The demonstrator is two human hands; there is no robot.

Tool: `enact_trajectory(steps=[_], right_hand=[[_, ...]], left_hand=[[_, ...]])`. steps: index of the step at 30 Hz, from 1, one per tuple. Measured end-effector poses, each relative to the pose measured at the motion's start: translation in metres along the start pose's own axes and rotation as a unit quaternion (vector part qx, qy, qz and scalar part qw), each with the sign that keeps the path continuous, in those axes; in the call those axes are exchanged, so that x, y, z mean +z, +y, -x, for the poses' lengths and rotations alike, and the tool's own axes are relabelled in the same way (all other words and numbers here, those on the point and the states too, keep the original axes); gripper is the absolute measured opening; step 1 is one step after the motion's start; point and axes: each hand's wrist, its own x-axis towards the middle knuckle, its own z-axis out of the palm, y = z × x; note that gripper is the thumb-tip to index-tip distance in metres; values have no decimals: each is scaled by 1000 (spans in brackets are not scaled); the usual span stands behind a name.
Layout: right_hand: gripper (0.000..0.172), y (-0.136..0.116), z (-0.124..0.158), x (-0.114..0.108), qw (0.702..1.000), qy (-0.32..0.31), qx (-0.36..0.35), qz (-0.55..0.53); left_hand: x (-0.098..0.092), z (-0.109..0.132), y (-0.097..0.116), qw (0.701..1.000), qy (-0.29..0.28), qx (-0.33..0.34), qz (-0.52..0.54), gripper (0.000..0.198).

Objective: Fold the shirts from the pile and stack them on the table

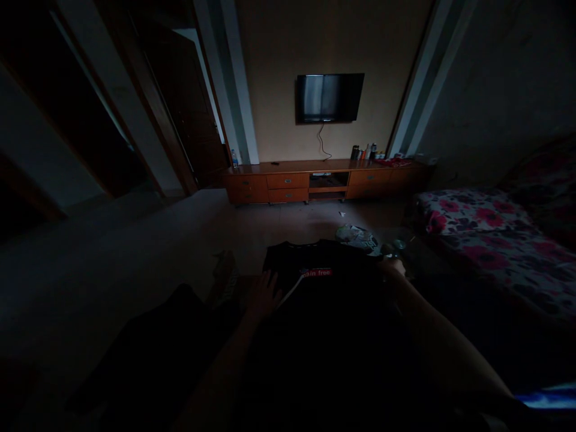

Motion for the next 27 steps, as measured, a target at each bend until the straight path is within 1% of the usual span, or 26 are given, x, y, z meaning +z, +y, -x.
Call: enact_trajectory(steps=[1, 2, 3, 4, 5, 6, 7, 8, 9, 10, 12, 13, 16, 17, 18, 20, 22, 24, 26, 27], right_hand=[[43, -4, 4, -4, 1000, 2, 16, 3], [45, -10, 12, -6, 1000, 9, 18, 6], [47, -17, 22, -7, 1000, 18, -2, 8], [47, -24, 36, -5, 999, 24, -45, 11], [47, -32, 50, -1, 994, 15, -106, 19], [48, -40, 66, 5, 984, -9, -175, 32], [47, -46, 81, 11, 969, -48, -237, 48], [44, -51, 95, 18, 952, -91, -285, 63], [41, -55, 105, 24, 937, -130, -315, 73], [37, -58, 112, 29, 927, -156, -331, 78], [30, -60, 115, 33, 923, -165, -340, 75], [32, -61, 111, 34, 925, -158, -338, 73], [44, -58, 89, 33, 935, -124, -326, 67], [46, -56, 83, 35, 936, -117, -326, 66], [48, -54, 78, 39, 934, -115, -331, 67], [53, -48, 74, 52, 927, -126, -344, 79], [58, -41, 77, 68, 922, -138, -349, 93], [59, -38, 81, 82, 924, -138, -342, 96], [57, -39, 85, 86, 931, -117, -336, 80], [56, -40, 86, 84, 936, -98, -331, 63]], left_hand=[[-1, 0, 1, 1000, 1, 0, 2, 66], [-1, 1, 1, 1000, 3, 0, 4, 66], [-1, 1, 1, 1000, 4, -1, 5, 66], [-2, 1, 2, 1000, 4, -2, 5, 65], [-2, 1, 2, 1000, 3, -2, 4, 65], [-2, 1, 2, 1000, 1, -1, 3, 65], [-1, 2, 2, 1000, -1, -1, 1, 65], [-1, 2, 2, 1000, -3, 0, 0, 66], [-1, 2, 1, 1000, -3, 1, -2, 66], [0, 2, 1, 1000, -3, 0, -4, 66], [-1, 0, 0, 1000, -5, -2, -9, 66], [-2, -3, 0, 1000, -11, -4, -11, 67], [-10, -16, 3, 999, -34, -27, -10, 65], [-13, -21, 5, 999, -34, -36, -9, 64], [-15, -26, 7, 999, -26, -41, -11, 63], [-16, -35, 10, 999, 0, -28, -18, 63], [-11, -41, 11, 1000, 14, -8, -21, 65], [-6, -44, 11, 1000, 15, -4, -16, 65], [-7, -45, 13, 999, 27, -23, -13, 59], [-11, -44, 15, 999, 40, -34, -13, 55]])
